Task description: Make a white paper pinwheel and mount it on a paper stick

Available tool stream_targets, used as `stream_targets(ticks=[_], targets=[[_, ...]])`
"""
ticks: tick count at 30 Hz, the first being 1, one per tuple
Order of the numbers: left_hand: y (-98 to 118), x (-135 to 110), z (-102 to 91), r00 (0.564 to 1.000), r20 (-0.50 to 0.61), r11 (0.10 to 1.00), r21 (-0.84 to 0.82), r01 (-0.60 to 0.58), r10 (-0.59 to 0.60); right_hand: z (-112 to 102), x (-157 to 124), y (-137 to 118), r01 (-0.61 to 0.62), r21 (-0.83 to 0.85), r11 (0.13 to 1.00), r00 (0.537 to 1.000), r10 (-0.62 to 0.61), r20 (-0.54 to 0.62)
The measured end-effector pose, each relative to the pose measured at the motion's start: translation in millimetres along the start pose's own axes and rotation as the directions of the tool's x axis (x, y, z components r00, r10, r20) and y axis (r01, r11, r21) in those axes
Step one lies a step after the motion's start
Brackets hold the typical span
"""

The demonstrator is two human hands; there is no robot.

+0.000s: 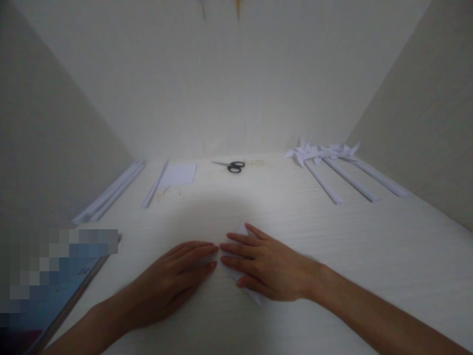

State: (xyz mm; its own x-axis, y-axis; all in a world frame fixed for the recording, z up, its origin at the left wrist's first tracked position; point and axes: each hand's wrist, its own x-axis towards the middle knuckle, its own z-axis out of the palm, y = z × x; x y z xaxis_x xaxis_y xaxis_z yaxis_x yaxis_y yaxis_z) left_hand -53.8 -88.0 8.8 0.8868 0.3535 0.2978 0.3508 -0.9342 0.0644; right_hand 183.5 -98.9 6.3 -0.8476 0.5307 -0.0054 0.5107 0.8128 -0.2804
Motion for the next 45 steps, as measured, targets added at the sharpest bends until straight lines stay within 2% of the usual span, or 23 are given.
stream_targets(ticks=[19,29,45], targets=[[0.9,-0.3,-1.0,1.0,0.006,1.0,0.012,0.011,-0.011,1.7,-0.3,-1.1,-0.002,0.009,1.0,1.0,0.002,-0.014],[0.3,-0.9,2.6,0.997,-0.074,1.0,0.015,-0.018,0.019,2.2,0.5,-1.7,-0.002,0.01,1.0,1.0,0.002,-0.017],[1.2,0.9,0.2,0.998,-0.052,1.0,0.004,-0.024,0.024,1.8,0.3,-1.9,0.007,0.009,1.0,1.0,-0.007,-0.013]])
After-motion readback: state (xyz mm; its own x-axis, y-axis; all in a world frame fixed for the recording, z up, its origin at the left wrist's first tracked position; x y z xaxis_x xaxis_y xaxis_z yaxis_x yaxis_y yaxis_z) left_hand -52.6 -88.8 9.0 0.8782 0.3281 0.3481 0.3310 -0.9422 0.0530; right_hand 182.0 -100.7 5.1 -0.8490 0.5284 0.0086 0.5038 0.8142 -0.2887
